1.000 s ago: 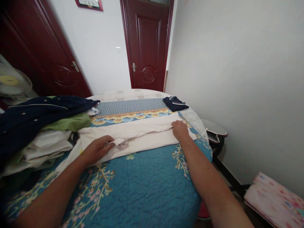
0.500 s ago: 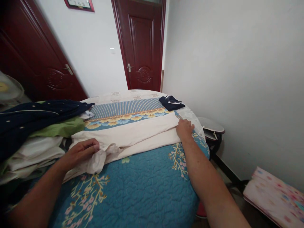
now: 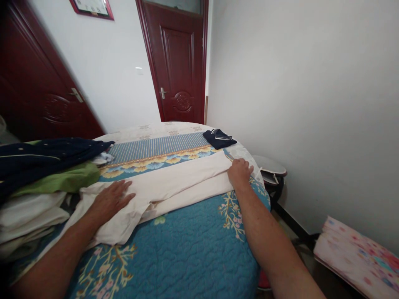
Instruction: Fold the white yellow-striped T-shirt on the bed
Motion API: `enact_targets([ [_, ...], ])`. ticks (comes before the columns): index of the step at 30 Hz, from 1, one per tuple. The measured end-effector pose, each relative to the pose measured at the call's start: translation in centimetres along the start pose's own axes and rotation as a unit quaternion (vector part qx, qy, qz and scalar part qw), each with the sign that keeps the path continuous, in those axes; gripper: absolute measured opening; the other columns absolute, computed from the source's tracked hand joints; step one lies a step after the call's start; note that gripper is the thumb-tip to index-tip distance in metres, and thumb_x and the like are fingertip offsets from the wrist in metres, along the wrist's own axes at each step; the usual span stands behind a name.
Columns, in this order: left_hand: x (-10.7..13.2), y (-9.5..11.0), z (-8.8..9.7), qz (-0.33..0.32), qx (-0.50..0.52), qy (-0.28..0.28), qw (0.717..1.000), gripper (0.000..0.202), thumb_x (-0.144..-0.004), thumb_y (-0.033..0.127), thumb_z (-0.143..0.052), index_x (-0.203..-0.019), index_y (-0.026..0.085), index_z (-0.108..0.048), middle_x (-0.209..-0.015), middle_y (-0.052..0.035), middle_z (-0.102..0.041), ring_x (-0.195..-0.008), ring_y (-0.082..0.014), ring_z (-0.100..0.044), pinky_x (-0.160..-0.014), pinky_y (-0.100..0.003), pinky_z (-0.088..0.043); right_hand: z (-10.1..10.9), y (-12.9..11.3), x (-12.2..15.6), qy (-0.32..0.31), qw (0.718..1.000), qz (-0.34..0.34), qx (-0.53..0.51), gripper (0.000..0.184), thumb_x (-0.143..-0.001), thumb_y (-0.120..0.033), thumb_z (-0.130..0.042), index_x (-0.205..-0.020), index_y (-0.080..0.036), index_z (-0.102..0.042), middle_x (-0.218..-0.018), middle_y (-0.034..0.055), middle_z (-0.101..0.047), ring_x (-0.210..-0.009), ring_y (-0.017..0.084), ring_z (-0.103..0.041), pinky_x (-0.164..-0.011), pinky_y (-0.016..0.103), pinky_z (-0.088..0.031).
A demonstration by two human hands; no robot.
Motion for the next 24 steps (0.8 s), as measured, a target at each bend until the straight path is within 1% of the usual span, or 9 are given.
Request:
enact_targets([
  [2,0.3,-0.4,-0.5,0.023,-0.034,0.006,0.999,0.072,-0.095,0.062,-0.051,-0.15,0.018,-0.059,-0.159,-0.0223,-0.053,-0.148,-0.045,-0.044,-0.12,-0.061,-0.034,0.6,-1.9,0.3,0.041,0.996,0.062,-0.057,0.035,-0.097,-0.017,-0.043,-0.118,-0.013,-0.071,-0.129,0.0222,-0.067,-0.123,0.034,-0.057,-0.112,0.054,-0.037],
  [4,0.6,-0.8,-0.7,0.046,-0.043,-0.002,0.998,0.079,-0.093,0.068,-0.053,-0.155,0.019,-0.054,-0.164,-0.0214,-0.047,-0.152,-0.0472,-0.038,-0.121,-0.065,-0.029,0.7,-5.3,1.3,0.06,0.975,0.167,-0.13,0.037,-0.1,-0.018,-0.041,-0.123,-0.014,-0.07,-0.136,0.0196,-0.066,-0.131,0.03,-0.055,-0.117,0.049,-0.037],
  [8,0.8,-1.0,-0.6,0.091,-0.033,-0.019,0.995,0.088,-0.091,0.076,-0.05,-0.16,0.021,-0.049,-0.169,-0.0201,-0.039,-0.155,-0.0502,-0.031,-0.122,-0.068,-0.025,-0.3,-14.3,5.2,0.006,0.909,0.348,-0.23,0.039,-0.103,-0.022,-0.043,-0.133,-0.013,-0.067,-0.142,0.0172,-0.065,-0.139,0.025,-0.053,-0.121,0.044,-0.04],
  [11,1.0,-0.8,-0.4,0.112,-0.03,-0.027,0.993,0.088,-0.095,0.076,-0.041,-0.162,0.019,-0.046,-0.172,-0.0199,-0.035,-0.156,-0.0516,-0.026,-0.121,-0.072,-0.022,-1.0,-21.2,8.4,-0.046,0.873,0.42,-0.242,0.04,-0.105,-0.024,-0.045,-0.139,-0.015,-0.064,-0.144,0.0155,-0.065,-0.139,0.024,-0.055,-0.122,0.044,-0.041],
  [15,1.2,-0.6,-0.4,0.131,-0.039,-0.039,0.99,0.093,-0.095,0.079,-0.036,-0.165,0.018,-0.042,-0.173,-0.0209,-0.033,-0.157,-0.0526,-0.025,-0.12,-0.074,-0.022,-1.5,-28.4,11.8,-0.101,0.852,0.465,-0.219,0.041,-0.108,-0.029,-0.045,-0.143,-0.012,-0.059,-0.147,0.0167,-0.063,-0.14,0.025,-0.055,-0.12,0.041,-0.041],
  [17,1.2,-0.6,-0.4,0.141,-0.05,-0.045,0.988,0.098,-0.092,0.082,-0.038,-0.166,0.018,-0.04,-0.172,-0.0216,-0.033,-0.157,-0.0529,-0.025,-0.12,-0.074,-0.022,-2.0,-30.5,12.9,-0.121,0.848,0.472,-0.208,0.045,-0.109,-0.034,-0.047,-0.145,-0.01,-0.056,-0.15,0.0174,-0.061,-0.141,0.027,-0.053,-0.12,0.045,-0.04],
  [19,1.2,-0.6,-0.4,0.149,-0.068,-0.049,0.985,0.101,-0.09,0.083,-0.039,-0.166,0.017,-0.039,-0.172,-0.0223,-0.033,-0.156,-0.0528,-0.025,-0.12,-0.073,-0.022,-2.6,-31.3,13.6,-0.142,0.847,0.474,-0.195,0.053,-0.108,-0.043,-0.047,-0.149,-0.01,-0.053,-0.157,0.0184,-0.055,-0.147,0.031,-0.048,-0.123,0.053,-0.036],
  [21,1.2,-0.7,-0.4,0.159,-0.083,-0.055,0.982,0.103,-0.088,0.084,-0.038,-0.166,0.017,-0.04,-0.171,-0.0232,-0.034,-0.156,-0.0527,-0.026,-0.12,-0.072,-0.021,-3.3,-31.1,13.6,-0.172,0.849,0.465,-0.182,0.064,-0.108,-0.054,-0.044,-0.153,-0.009,-0.049,-0.164,0.0193,-0.046,-0.153,0.034,-0.04,-0.126,0.057,-0.029],
  [24,1.2,-0.7,-0.2,0.173,-0.091,-0.061,0.979,0.105,-0.086,0.086,-0.038,-0.165,0.017,-0.041,-0.171,-0.0248,-0.032,-0.155,-0.0523,-0.026,-0.121,-0.071,-0.02,-4.0,-28.9,12.2,-0.201,0.863,0.434,-0.163,0.075,-0.108,-0.063,-0.035,-0.16,-0.009,-0.043,-0.17,0.0187,-0.037,-0.159,0.035,-0.031,-0.129,0.059,-0.021],
])
Point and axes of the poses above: each hand's wrist, its own x-axis away from the middle knuckle, its own z-axis out of the back of the hand, y = z × x, the point moved 5 cm from there along -x, towards the middle knuckle
